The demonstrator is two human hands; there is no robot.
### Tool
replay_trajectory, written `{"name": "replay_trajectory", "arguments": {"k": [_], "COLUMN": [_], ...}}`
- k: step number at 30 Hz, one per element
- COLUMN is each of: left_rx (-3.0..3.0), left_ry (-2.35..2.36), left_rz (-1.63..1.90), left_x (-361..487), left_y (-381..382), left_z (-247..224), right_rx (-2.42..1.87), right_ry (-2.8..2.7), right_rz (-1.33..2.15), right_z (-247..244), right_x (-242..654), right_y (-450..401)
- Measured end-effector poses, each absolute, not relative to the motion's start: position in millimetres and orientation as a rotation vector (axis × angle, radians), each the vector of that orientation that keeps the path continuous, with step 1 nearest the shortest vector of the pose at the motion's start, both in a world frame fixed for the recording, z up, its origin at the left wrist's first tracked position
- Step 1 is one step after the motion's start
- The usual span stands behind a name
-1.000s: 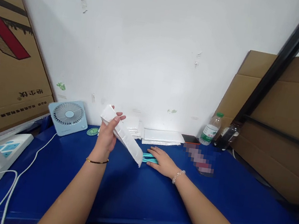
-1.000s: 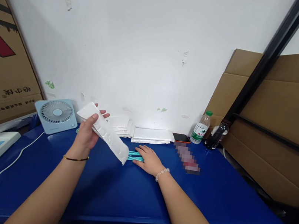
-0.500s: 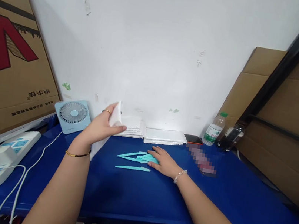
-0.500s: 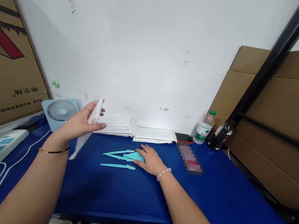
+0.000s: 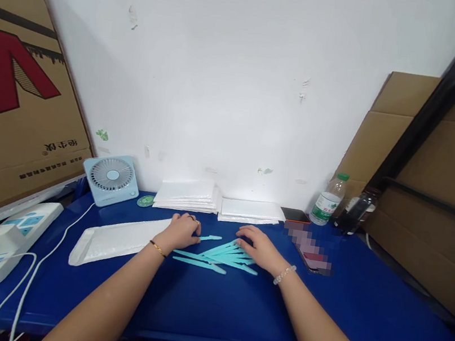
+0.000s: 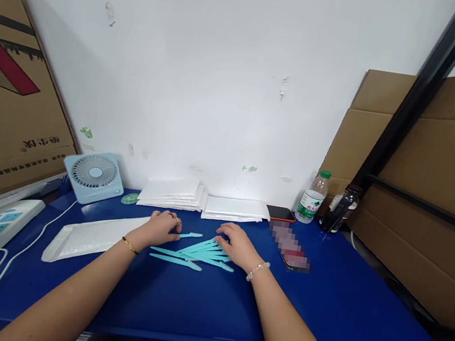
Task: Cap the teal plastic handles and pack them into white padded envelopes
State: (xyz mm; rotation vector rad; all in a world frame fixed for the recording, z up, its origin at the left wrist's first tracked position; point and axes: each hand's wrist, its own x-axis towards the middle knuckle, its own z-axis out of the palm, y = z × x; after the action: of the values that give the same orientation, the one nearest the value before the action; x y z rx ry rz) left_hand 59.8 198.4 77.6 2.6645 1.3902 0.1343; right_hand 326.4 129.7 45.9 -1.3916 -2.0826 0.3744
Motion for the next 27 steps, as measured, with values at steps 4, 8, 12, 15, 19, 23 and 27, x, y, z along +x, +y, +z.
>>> {"name": "replay_trajectory", "arguments": {"k": [4,8,12,15,19,23,27], "left_rx": [2.584,2.618,2.629,2.575,2.562,2.563,2.562], "left_ry": [1.307,1.164,1.233,1.413,1.386,1.147,1.157], "left_rz": [0.166,0.356,0.427,0.455,0.491,0.252,0.188], "left_x": [90.5,112.4,110.7,98.5,95.4,111.6,123.2], "left_y": [197.5,198.7,207.4,213.9,208.6,194.1,186.9], "left_z": [74.6,75.8,72.9,68.5,66.5,66.0,65.4], "right_rx": [-1.354,-1.356,-1.514,-1.677,-1.670,-1.545,-1.470], "right_ry": [-2.067,-2.153,-2.112,-2.009,-1.993,-2.102,-2.188], "right_rz": [0.363,0.274,0.054,-0.034,0.028,0.183,0.271], "right_z": [41.9,43.7,49.9,51.5,47.9,43.3,40.9], "right_x": [325.4,327.5,352.0,372.4,373.8,353.0,339.6], "right_y": [134.7,137.5,140.6,141.3,142.1,142.1,140.9]}}
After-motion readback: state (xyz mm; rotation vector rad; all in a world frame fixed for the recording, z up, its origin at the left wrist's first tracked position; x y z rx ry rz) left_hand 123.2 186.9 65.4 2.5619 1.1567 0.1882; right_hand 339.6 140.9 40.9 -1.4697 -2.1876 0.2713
